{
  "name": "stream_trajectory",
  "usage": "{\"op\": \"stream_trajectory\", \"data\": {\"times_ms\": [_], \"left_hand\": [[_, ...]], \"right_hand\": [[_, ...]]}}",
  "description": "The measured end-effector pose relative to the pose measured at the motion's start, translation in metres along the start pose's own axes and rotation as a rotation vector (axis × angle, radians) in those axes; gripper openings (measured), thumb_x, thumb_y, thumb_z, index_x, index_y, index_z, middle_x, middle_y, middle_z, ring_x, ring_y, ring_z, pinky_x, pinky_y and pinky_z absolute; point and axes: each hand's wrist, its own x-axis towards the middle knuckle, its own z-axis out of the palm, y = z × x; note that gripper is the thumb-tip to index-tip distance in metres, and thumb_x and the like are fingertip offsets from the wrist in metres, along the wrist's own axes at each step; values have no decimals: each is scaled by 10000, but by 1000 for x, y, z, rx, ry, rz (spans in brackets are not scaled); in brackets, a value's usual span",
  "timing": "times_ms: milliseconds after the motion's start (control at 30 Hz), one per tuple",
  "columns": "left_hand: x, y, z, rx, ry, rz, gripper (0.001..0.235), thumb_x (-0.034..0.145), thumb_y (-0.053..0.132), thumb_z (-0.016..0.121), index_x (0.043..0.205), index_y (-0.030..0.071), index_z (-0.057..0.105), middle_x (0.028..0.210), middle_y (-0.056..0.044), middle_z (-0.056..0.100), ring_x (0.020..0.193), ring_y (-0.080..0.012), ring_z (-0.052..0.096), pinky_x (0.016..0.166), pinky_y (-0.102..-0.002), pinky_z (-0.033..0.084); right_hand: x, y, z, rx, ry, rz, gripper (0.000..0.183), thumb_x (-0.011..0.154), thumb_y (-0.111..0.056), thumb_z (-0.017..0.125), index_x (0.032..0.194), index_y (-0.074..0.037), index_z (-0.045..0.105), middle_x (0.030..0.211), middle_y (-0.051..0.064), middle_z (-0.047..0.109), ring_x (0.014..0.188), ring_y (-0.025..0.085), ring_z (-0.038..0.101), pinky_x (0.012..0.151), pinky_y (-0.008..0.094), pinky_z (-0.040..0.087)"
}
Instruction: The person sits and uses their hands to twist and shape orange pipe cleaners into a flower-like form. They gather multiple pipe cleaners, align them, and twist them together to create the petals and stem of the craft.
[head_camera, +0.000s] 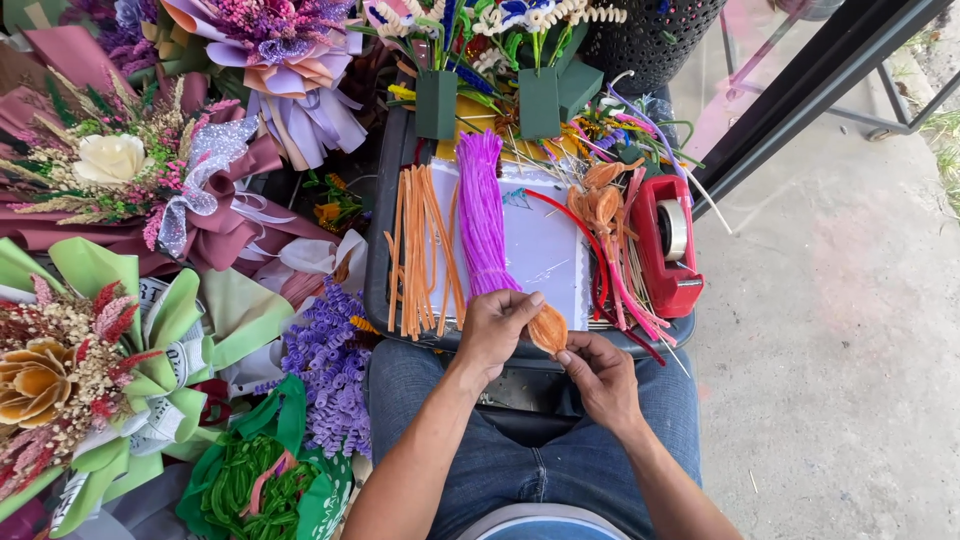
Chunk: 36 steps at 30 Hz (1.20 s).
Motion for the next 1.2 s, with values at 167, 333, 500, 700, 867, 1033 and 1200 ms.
{"op": "stream_trajectory", "data": {"times_ms": [167,333,500,700,867,1033,1200], "left_hand": [[6,3,-4,-103,2,-161,287,926,284,789,863,11,730,624,-132,676,488,-155,660,499,-260,580],[-7,24,-25,18,-82,-234,476,982,466,675,1187,37,673,917,-173,771,657,-178,745,565,-279,627],[-28,-6,-89,80,-336,-458,420,1007,353,637,1215,-11,627,929,-148,746,635,-154,725,524,-226,607],[-46,-77,-178,-401,-418,-572,396,1034,178,557,1374,-25,540,1063,-223,702,709,-197,724,496,-247,578],[-33,-88,-186,-515,-472,-647,451,1038,245,544,1420,8,511,1066,-221,696,751,-203,708,523,-268,576],[-23,-92,-187,-587,-470,-760,525,1014,322,569,1448,36,497,1060,-217,678,746,-205,684,535,-284,590],[-19,-95,-192,-613,-450,-818,561,1002,377,563,1456,55,495,1068,-224,668,741,-205,672,539,-288,585]], "right_hand": [[8,-9,5,29,3,40,149,841,-79,818,947,23,797,641,90,695,533,115,605,520,257,524],[25,12,-5,69,71,94,126,890,-35,747,970,60,766,630,120,680,501,137,577,511,267,495],[65,3,-23,116,239,129,91,974,-33,682,977,54,707,640,74,628,515,92,509,521,213,416],[109,32,-38,220,382,287,194,994,-136,697,1132,0,702,794,95,720,523,86,505,461,212,408],[133,33,-37,148,418,316,207,1014,-172,689,1161,-29,710,827,64,730,568,72,505,499,195,430],[154,22,-38,29,445,393,276,1020,-192,663,1230,-16,700,874,64,730,611,101,527,532,236,458],[147,36,-41,-253,281,482,577,967,-259,654,1462,6,526,1351,194,667,747,267,769,639,356,614]]}}
